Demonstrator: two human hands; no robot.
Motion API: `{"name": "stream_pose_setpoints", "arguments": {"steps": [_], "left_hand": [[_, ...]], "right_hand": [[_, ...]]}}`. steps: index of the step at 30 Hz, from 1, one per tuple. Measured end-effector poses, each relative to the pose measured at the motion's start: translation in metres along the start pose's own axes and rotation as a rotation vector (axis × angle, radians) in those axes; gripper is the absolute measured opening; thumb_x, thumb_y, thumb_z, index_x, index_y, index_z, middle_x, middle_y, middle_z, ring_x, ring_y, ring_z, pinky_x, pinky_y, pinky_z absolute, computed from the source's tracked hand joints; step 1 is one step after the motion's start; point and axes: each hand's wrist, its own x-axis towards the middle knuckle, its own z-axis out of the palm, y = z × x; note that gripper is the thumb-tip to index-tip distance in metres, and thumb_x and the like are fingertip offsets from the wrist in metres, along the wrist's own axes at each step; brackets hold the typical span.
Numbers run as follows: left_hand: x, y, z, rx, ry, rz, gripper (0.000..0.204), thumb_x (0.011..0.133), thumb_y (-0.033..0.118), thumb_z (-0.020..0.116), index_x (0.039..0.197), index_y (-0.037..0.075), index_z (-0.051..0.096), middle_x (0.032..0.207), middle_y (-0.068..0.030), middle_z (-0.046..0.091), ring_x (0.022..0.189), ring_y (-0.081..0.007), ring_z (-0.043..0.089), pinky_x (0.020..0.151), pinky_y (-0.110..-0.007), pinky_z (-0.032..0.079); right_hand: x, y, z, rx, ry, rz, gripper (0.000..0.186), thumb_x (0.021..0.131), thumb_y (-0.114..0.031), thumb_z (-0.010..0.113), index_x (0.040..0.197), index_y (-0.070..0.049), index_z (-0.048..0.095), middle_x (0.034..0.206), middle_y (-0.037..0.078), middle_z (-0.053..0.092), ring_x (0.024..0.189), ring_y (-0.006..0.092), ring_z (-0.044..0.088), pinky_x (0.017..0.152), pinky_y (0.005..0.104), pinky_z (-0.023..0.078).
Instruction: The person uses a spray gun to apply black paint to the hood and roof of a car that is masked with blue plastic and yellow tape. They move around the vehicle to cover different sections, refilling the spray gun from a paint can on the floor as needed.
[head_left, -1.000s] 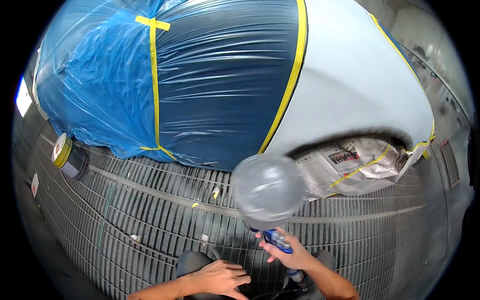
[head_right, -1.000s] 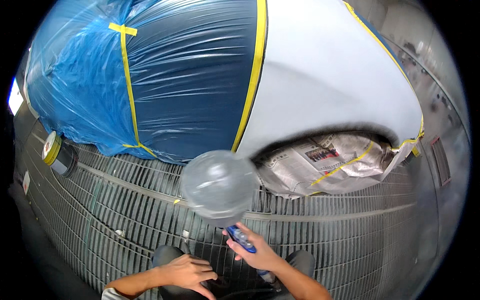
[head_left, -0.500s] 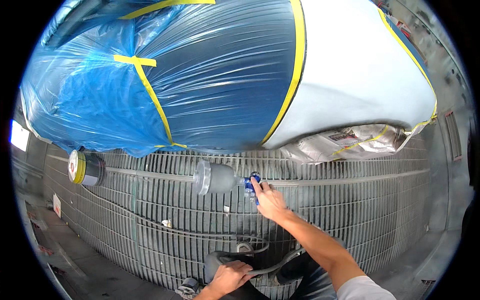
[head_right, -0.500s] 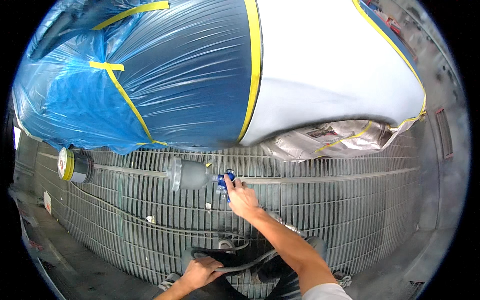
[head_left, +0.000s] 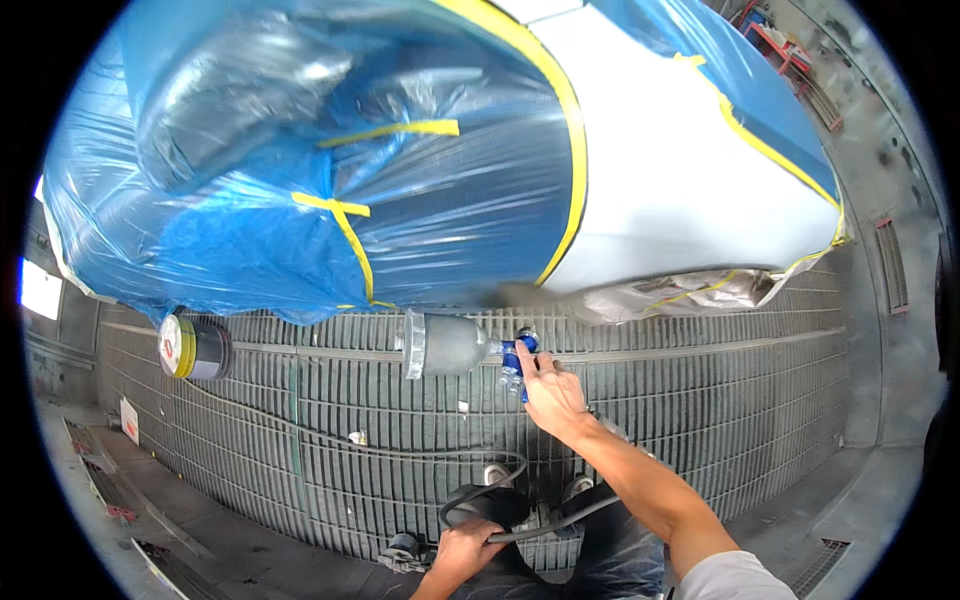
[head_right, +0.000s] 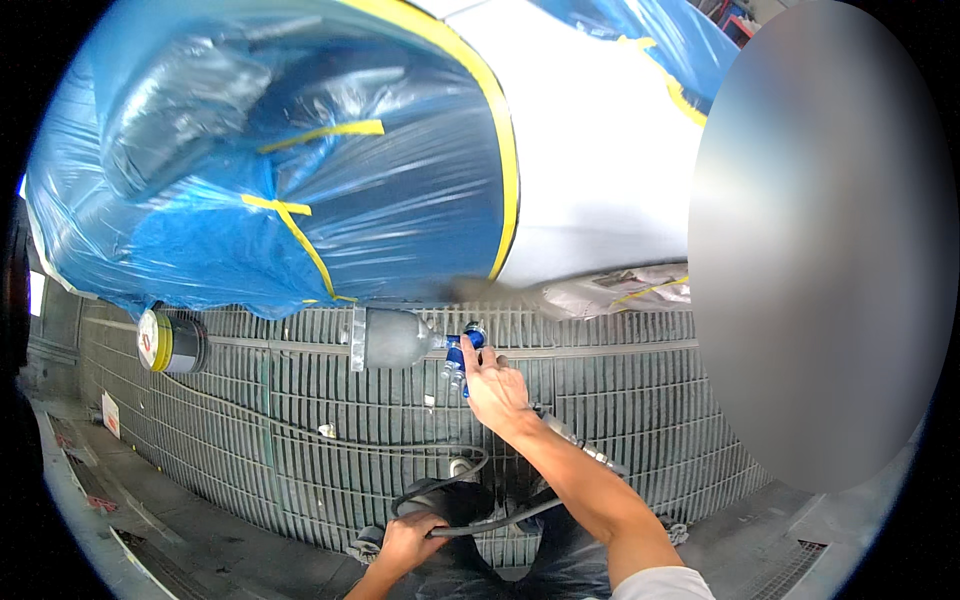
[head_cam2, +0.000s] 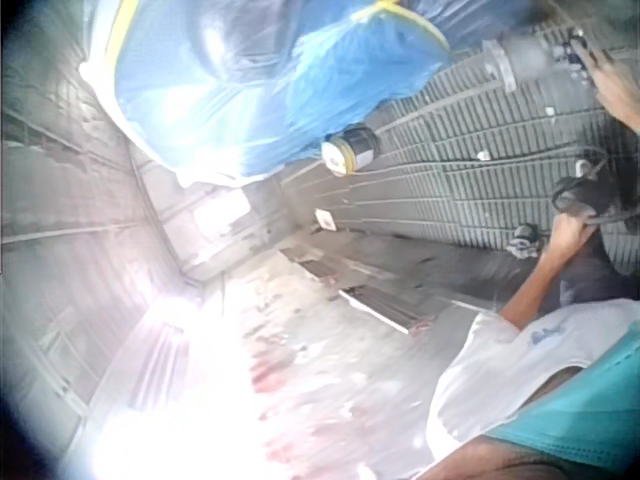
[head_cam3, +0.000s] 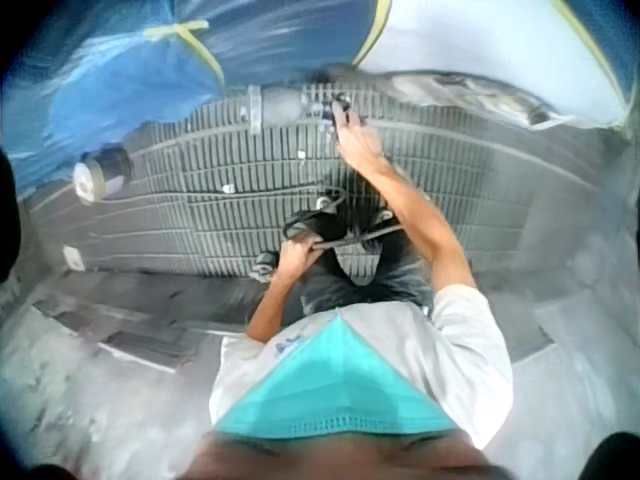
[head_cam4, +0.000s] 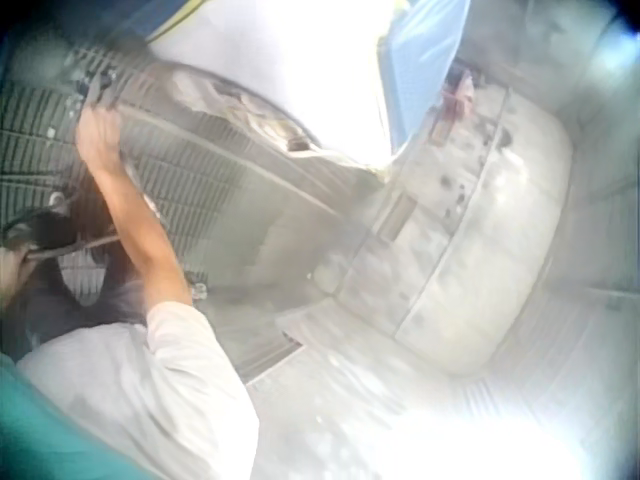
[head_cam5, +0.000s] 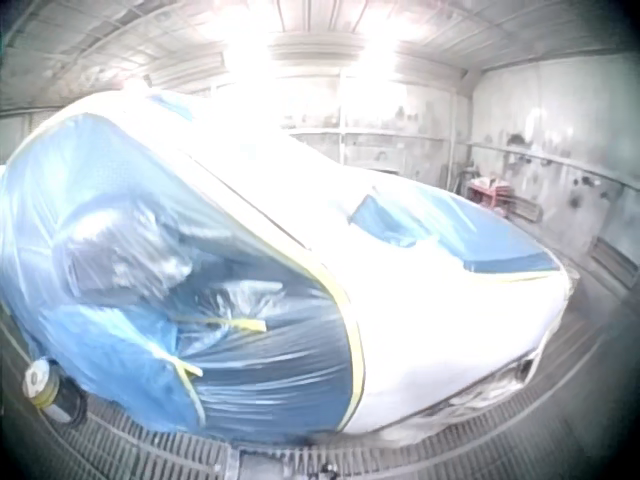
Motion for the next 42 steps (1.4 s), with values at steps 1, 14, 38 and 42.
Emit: {"name": "stream_pose_setpoints", "arguments": {"steps": [1,14,38,42], "left_hand": [[-0.003,0.009,-0.007,-0.013,-0.009,-0.008,0.022,0.066,0.012,0.077,0.085,0.007,0.069,0.082,-0.0092,0.068,0.077,-0.0291,0.066,0.068,-0.038,0.053],[-0.045,0.091,-0.083,-0.042,0.112,0.031,0.019,0.069,0.017,0.077,0.085,0.009,0.071,0.084,-0.0089,0.07,0.078,-0.0289,0.067,0.067,-0.037,0.053],[-0.146,0.184,0.06,-0.357,0.964,-0.597,0.045,0.083,0.029,0.068,0.122,0.009,0.055,0.123,-0.0151,0.055,0.114,-0.0325,0.053,0.094,-0.041,0.044],[-0.178,0.23,0.282,-1.551,0.831,-1.299,0.055,0.096,0.05,0.048,0.129,0.007,0.054,0.121,-0.0075,0.06,0.1,-0.0137,0.055,0.083,-0.031,0.046]], "right_hand": [[-0.004,-0.008,-0.02,-0.016,-0.001,0.005,0.088,0.066,-0.009,0.074,0.143,0.0,0.032,0.107,0.023,0.055,0.085,0.0357,0.063,0.068,0.0402,0.056],[-0.032,-0.101,-0.264,-0.099,0.086,0.028,0.082,0.068,-0.007,0.071,0.142,-0.001,0.034,0.1,0.019,0.054,0.085,0.0343,0.062,0.069,0.0417,0.054],[-0.143,0.035,-0.368,0.476,0.217,0.105,0.044,0.094,-0.019,0.059,0.136,-0.009,0.05,0.126,0.006,0.059,0.101,0.0134,0.061,0.051,0.0244,0.05],[-0.145,0.085,-0.395,0.354,0.175,0.037,0.045,0.094,-0.019,0.058,0.136,-0.006,0.048,0.125,0.009,0.059,0.1,0.0145,0.062,0.052,0.0241,0.052]]}}
